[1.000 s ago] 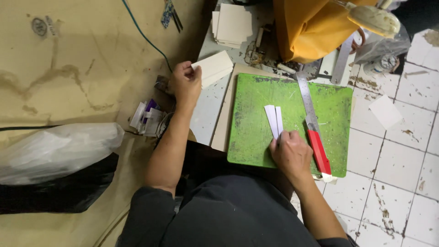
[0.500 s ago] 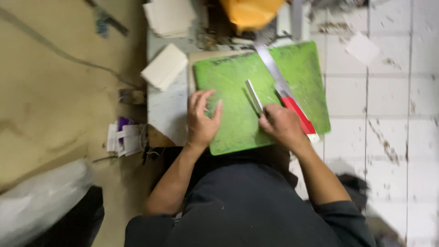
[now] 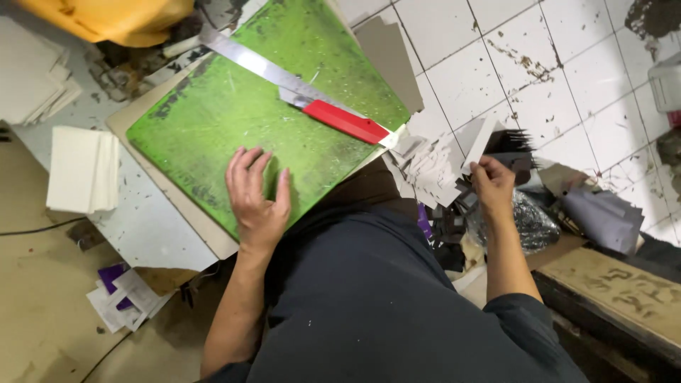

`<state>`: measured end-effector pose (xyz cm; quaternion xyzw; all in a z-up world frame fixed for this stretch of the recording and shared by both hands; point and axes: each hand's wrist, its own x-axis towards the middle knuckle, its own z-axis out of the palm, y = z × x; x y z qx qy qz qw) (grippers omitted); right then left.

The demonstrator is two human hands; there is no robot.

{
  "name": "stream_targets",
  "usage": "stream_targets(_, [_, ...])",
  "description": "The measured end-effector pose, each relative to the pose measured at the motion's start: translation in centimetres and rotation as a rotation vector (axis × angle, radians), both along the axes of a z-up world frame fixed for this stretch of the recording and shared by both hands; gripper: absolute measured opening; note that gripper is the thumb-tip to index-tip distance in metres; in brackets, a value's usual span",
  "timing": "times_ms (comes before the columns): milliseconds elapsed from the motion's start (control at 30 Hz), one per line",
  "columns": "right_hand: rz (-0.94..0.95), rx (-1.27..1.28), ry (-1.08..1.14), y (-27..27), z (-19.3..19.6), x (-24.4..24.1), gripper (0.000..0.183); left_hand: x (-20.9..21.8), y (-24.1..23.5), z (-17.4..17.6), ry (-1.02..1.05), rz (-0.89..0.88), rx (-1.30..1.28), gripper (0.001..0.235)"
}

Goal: Measuring and cutting small rectangular strips of white material using a metal ruler and a utility knife on a cutting mat.

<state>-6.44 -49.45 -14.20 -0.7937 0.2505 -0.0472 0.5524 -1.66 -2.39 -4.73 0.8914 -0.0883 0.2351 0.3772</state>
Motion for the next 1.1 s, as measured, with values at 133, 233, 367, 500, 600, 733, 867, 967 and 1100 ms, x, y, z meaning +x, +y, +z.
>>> stream_targets(133, [-0.121, 0.012, 0.082, -6.2, -7.2, -2.9, 0.009, 0.0, -0.2, 0.5, 0.019, 0.008, 0.004, 0.032])
stream_targets(233, [0.006, -0.244, 0.366, -10.9, -12.4, -5.1, 0.036, 0.0, -0.2, 0.8, 0.042, 0.014, -0.006, 0.031])
stream_targets(367, [-0.075, -0.334, 0.431, -12.7, -15.6, -2.5, 0.05, -0.1, -0.1, 0.3, 0.033, 0.022, -0.005, 0.033])
stream_targets(500, [0.009, -0.095, -0.182, -3.9, -6.4, 5.0, 0.016, 0.0, 0.0, 0.7, 0.027, 0.038, -0.057, 0.034])
stream_targets(600, [0.245, -0.066, -0.278, 7.3, 6.9, 9.1, 0.015, -0.2, 0.2, 1.6, 0.079, 0.113, -0.08, 0.033])
stream_targets(733, [0.393, 0.103, -0.28, 18.3, 14.8, 11.1, 0.015, 1.9, 5.4, 2.5, -0.024, 0.258, -0.048, 0.033])
stream_targets(867, [0.715, 0.131, -0.263, 25.1, 17.4, 11.2, 0.02, 7.2, 14.6, 1.9, -0.006, 0.553, 0.047, 0.038])
stream_targets(967, [0.913, 0.11, -0.277, 27.4, 17.1, 11.0, 0.027, 11.5, 20.5, 2.8, 0.1, 0.741, 0.057, 0.049])
stream_targets(1100, [0.996, 0.013, -0.274, 28.6, 16.8, 10.7, 0.026, 17.0, 24.9, 2.0, 0.416, 1.015, 0.081, 0.067])
